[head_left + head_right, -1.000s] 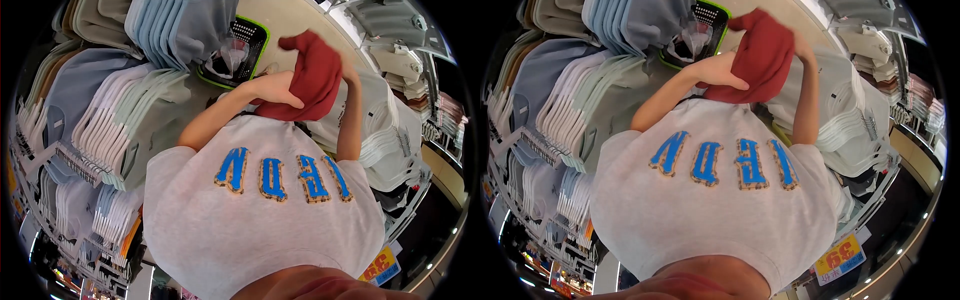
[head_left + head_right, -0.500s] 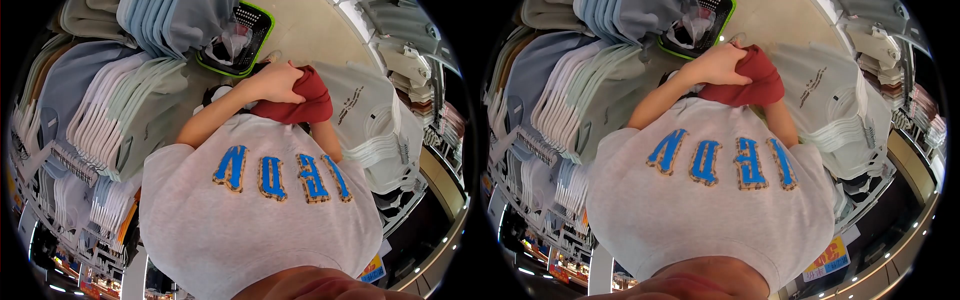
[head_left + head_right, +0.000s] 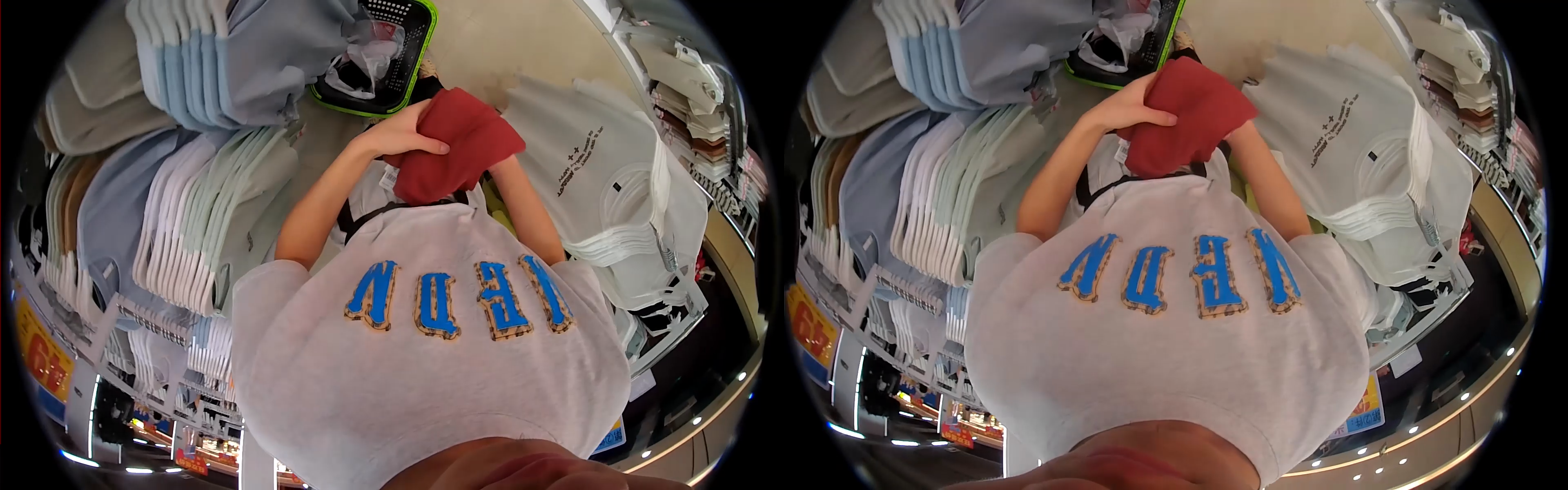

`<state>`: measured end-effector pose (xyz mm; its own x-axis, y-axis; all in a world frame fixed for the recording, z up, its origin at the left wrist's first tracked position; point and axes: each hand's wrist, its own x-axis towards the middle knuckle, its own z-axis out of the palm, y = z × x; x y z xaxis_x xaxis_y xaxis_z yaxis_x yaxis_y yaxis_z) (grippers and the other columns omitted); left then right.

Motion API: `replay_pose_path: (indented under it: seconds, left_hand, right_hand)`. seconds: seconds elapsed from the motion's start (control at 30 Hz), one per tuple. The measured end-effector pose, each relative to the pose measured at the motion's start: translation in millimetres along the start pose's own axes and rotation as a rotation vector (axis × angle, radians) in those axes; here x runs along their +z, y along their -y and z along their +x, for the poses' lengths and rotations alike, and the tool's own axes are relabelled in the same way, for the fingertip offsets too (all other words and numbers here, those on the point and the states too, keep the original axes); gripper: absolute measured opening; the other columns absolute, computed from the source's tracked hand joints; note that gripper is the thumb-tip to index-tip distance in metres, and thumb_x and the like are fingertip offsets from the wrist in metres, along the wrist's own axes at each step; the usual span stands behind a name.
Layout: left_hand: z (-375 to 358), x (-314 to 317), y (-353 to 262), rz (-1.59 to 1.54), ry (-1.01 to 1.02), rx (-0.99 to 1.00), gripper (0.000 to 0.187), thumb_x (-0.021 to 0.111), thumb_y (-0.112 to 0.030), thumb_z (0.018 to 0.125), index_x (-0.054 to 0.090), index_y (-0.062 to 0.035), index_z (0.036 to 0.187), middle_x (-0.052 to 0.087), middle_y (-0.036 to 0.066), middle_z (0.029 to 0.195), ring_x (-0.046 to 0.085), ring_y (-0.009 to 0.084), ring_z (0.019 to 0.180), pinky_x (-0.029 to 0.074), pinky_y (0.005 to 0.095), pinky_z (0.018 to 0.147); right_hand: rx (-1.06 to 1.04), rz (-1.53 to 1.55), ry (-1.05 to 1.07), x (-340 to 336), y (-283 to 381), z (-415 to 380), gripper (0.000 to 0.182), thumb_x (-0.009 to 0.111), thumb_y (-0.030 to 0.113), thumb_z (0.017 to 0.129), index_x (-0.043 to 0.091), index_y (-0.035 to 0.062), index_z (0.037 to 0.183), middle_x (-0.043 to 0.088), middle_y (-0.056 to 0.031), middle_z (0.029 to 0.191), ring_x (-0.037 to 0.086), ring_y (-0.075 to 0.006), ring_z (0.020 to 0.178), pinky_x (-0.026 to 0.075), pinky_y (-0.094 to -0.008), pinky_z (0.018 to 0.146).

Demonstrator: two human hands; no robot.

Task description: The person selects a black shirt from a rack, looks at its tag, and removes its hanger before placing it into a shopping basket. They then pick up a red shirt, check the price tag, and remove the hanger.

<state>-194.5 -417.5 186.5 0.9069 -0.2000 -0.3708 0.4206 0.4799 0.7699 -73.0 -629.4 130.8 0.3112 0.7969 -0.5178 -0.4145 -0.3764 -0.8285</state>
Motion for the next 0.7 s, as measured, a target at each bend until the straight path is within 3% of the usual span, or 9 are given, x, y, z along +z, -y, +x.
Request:
replay_pose_path:
  seconds: [0.07,0.13,0.2,0.27,0.3,0.33,0.4,0.43,0.7]
  left_hand:
    - [20,-15,16,-0.006,-0.061,0.0,0.083,0.079,-0.011,0.071,0.036,0.0008,0.142,0.053,0.012,0.133,0.051,0.02,0.122,0.039,0.0324,0.105]
    - [42,-25,25,-0.014,-0.128,-0.006,0.079,0.079,-0.009,0.072,0.039,0.001,0.139,0.055,0.012,0.131,0.053,0.0198,0.12,0.041,0.0326,0.104]
    - [69,-29,30,-0.096,-0.386,0.081,0.073,0.078,-0.006,0.072,0.042,0.002,0.135,0.057,0.011,0.128,0.054,0.0194,0.118,0.041,0.033,0.103]
    - [99,-35,43,-0.079,-0.449,0.157,0.068,0.077,-0.005,0.072,0.044,0.0033,0.131,0.058,0.013,0.124,0.055,0.0198,0.115,0.043,0.0333,0.1]
    - [114,-37,47,0.006,-0.544,0.198,0.066,0.078,-0.006,0.074,0.046,0.0023,0.13,0.059,0.012,0.124,0.056,0.0199,0.114,0.044,0.0333,0.099]
    - [128,-39,51,0.093,-0.639,0.237,0.064,0.078,-0.007,0.075,0.047,0.0013,0.13,0.059,0.012,0.124,0.057,0.02,0.113,0.045,0.0332,0.098]
    - [147,-40,42,0.186,-0.676,0.138,0.062,0.079,-0.008,0.075,0.048,0.0023,0.128,0.06,0.012,0.12,0.058,0.0197,0.11,0.046,0.0328,0.097]
    - [160,-46,41,0.132,-0.655,0.112,0.061,0.079,-0.009,0.075,0.049,0.0024,0.127,0.061,0.011,0.119,0.059,0.0193,0.109,0.046,0.0326,0.096]
    - [252,-126,77,-0.107,-0.509,-0.232,0.057,0.08,-0.02,0.075,0.056,0.0036,0.121,0.064,0.012,0.114,0.062,0.0186,0.101,0.048,0.0312,0.09]
  right_hand:
    - [0.007,-0.007,0.008,-15,12,13,0.054,0.045,0.042,0.101,0.041,0.0062,0.141,0.049,-0.0087,0.14,0.045,-0.0197,0.13,0.035,-0.0345,0.11]
    - [0.482,0.954,-0.063,-25,52,28,0.063,0.044,0.052,0.098,0.039,0.0073,0.142,0.046,-0.0074,0.144,0.044,-0.02,0.131,0.035,-0.0372,0.109]
    - [0.366,0.805,-0.183,-36,52,40,0.072,0.043,0.06,0.095,0.039,0.0063,0.142,0.048,-0.0081,0.142,0.048,-0.0216,0.128,0.037,-0.0392,0.107]
    - [0.265,0.415,-0.07,-60,45,59,0.07,0.047,0.057,0.095,0.041,0.0044,0.141,0.051,-0.01,0.138,0.05,-0.0214,0.125,0.039,-0.0376,0.105]
    - [0.242,0.192,-0.089,-71,41,72,0.068,0.065,0.043,0.09,0.043,0.0021,0.139,0.052,-0.0116,0.134,0.05,-0.0196,0.123,0.039,-0.0355,0.104]
    - [0.249,0.207,-0.092,-81,37,80,0.068,0.065,0.043,0.09,0.043,0.0021,0.139,0.052,-0.0116,0.134,0.05,-0.0196,0.123,0.039,-0.0355,0.104]
    - [0.05,-0.233,-0.076,-86,43,95,0.074,0.079,0.027,0.079,0.043,-0.0004,0.137,0.053,-0.0123,0.132,0.05,-0.0177,0.122,0.039,-0.0338,0.104]
    - [0.059,-0.129,-0.135,-92,42,105,0.079,0.085,0.021,0.071,0.045,-0.0023,0.134,0.056,-0.012,0.129,0.053,-0.0173,0.119,0.041,-0.0329,0.102]
    - [0.459,0.482,-0.173,-146,-35,181,0.065,0.081,0.018,0.076,0.05,0.0007,0.131,0.059,-0.0106,0.125,0.059,-0.0201,0.111,0.047,-0.0338,0.095]
